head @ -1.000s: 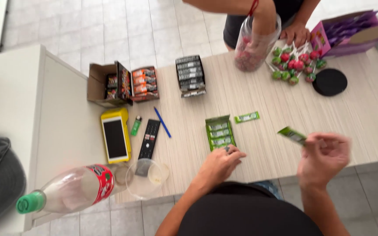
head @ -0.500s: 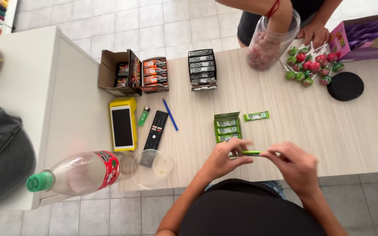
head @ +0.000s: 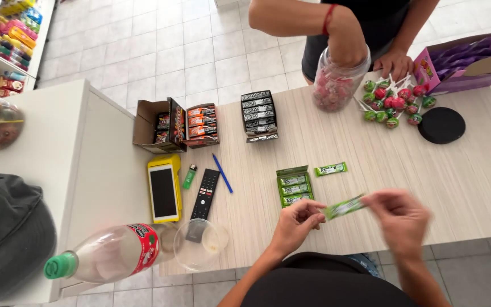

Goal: Organizing small green product packs into a display tray on a store counter.

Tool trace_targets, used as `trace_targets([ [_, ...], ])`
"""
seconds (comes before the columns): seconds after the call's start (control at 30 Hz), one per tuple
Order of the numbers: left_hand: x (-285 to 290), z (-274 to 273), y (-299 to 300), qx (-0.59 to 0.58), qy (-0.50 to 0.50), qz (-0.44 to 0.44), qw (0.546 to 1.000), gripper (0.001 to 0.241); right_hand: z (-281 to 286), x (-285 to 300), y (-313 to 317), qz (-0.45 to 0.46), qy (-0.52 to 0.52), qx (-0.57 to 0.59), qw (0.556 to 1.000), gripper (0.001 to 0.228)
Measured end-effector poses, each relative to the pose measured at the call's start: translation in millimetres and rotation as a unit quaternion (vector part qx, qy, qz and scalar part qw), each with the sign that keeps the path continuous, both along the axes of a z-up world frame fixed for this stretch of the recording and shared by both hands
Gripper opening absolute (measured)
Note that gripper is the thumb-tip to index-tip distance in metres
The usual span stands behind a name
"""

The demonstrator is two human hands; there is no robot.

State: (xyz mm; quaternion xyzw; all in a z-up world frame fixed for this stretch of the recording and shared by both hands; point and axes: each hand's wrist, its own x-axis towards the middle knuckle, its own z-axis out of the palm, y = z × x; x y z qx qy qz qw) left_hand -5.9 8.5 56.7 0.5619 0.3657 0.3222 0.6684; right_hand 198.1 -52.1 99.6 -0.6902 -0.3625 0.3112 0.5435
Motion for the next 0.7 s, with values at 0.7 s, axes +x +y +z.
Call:
trace_targets([
  [0.7, 16.5, -13.2, 1.7, 0.083, 0.107, -0.014, 0.991, 0.01, -67.4, 38.3, 19.3, -0.054, 0.132, 0.012, 0.99, 0.011],
])
